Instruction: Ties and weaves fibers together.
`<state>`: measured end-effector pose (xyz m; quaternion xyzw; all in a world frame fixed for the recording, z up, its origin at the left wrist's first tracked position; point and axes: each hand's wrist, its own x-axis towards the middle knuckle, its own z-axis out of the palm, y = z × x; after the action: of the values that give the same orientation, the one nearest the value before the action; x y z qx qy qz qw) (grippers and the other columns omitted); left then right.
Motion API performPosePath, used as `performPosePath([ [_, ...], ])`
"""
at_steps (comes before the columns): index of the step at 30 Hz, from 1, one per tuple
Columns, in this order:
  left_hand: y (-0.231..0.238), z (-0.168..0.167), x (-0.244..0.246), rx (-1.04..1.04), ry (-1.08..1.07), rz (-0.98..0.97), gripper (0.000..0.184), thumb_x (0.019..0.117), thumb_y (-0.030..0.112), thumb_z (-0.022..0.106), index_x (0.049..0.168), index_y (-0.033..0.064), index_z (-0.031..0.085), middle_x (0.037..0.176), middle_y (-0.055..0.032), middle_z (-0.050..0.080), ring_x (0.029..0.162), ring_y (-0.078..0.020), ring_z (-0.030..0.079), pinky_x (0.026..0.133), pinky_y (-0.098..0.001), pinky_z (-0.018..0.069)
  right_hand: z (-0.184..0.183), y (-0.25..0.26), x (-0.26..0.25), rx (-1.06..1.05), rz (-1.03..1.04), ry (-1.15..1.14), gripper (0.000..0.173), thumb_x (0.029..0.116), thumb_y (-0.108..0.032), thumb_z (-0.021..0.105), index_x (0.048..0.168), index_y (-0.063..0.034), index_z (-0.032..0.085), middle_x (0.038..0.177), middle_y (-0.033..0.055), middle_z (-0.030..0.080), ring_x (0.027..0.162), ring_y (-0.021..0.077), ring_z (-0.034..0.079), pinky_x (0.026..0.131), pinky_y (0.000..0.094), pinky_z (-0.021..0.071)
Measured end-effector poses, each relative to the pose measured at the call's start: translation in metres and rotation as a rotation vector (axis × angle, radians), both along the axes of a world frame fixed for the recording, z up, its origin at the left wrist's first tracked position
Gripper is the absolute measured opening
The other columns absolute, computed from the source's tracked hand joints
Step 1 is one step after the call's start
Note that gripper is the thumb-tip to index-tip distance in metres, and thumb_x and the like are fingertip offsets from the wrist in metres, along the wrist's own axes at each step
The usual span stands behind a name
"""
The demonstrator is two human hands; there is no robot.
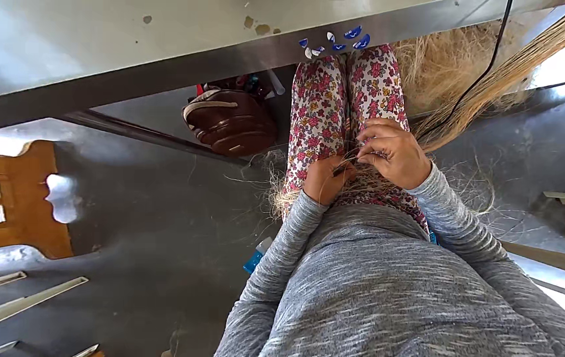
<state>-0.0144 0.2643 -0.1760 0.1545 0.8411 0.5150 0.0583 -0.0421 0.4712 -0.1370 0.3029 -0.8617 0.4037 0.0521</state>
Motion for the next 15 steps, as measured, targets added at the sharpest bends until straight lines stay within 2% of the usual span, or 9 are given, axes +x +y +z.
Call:
performPosePath([
  [3,0.0,0.0,0.0,-0.001,-0.035,0.008,0.01,0.0903,0.01,0.072,0.091,0.0003,0.074,0.08,-0.0079,0.073,0.07,-0.01,0.068,0.07,-0.0331,0.0561,0.001,0.005,-0.002,-0.126,-0.003,-0.03,0.007,0.0873,-0.006,0.075,0.087,-0.0005,0.079,0.106,0.0162,0.076,0.121,0.0385,0.065,0.111,0.0477,0.0466],
  [8,0.0,-0.002,0.0,-0.019,-0.022,-0.001,0.011,0.0901,0.011,0.073,0.094,0.0004,0.076,0.083,-0.0096,0.075,0.072,-0.0135,0.071,0.073,-0.0362,0.0582,0.002,0.027,-0.011,-0.294,-0.078,0.001,0.011,0.0893,-0.008,0.074,0.09,0.0016,0.079,0.099,0.0144,0.078,0.111,0.0281,0.071,0.109,0.04,0.0495],
  [10,-0.001,-0.002,0.0,-0.026,-0.017,-0.012,0.012,0.0903,0.011,0.074,0.095,0.0003,0.076,0.085,-0.0105,0.075,0.075,-0.0158,0.072,0.075,-0.0398,0.0593,0.004,0.04,-0.015,-0.341,-0.13,-0.015,0.011,0.0901,-0.007,0.074,0.092,0.0031,0.077,0.099,0.014,0.077,0.106,0.0215,0.073,0.103,0.0354,0.0542],
  [12,-0.001,-0.003,-0.001,-0.039,-0.017,-0.018,0.011,0.0905,0.01,0.074,0.094,0.0005,0.076,0.085,-0.0107,0.075,0.077,-0.0164,0.072,0.076,-0.0405,0.0589,0.005,0.054,-0.017,-0.451,-0.176,-0.089,0.008,0.0904,-0.003,0.072,0.096,0.0024,0.075,0.097,0.0073,0.076,0.094,0.0108,0.073,0.089,0.0286,0.0602],
  [15,0.0,-0.002,-0.002,-0.067,-0.034,-0.021,0.009,0.0902,0.009,0.074,0.093,0.0013,0.076,0.084,-0.0102,0.075,0.074,-0.0167,0.071,0.074,-0.0415,0.0586,0.005,0.075,-0.021,-0.692,-0.231,-0.226,0.012,0.0945,0.0,0.064,0.094,-0.0078,0.073,0.091,-0.002,0.077,0.085,0.0091,0.074,0.083,0.0311,0.0623],
])
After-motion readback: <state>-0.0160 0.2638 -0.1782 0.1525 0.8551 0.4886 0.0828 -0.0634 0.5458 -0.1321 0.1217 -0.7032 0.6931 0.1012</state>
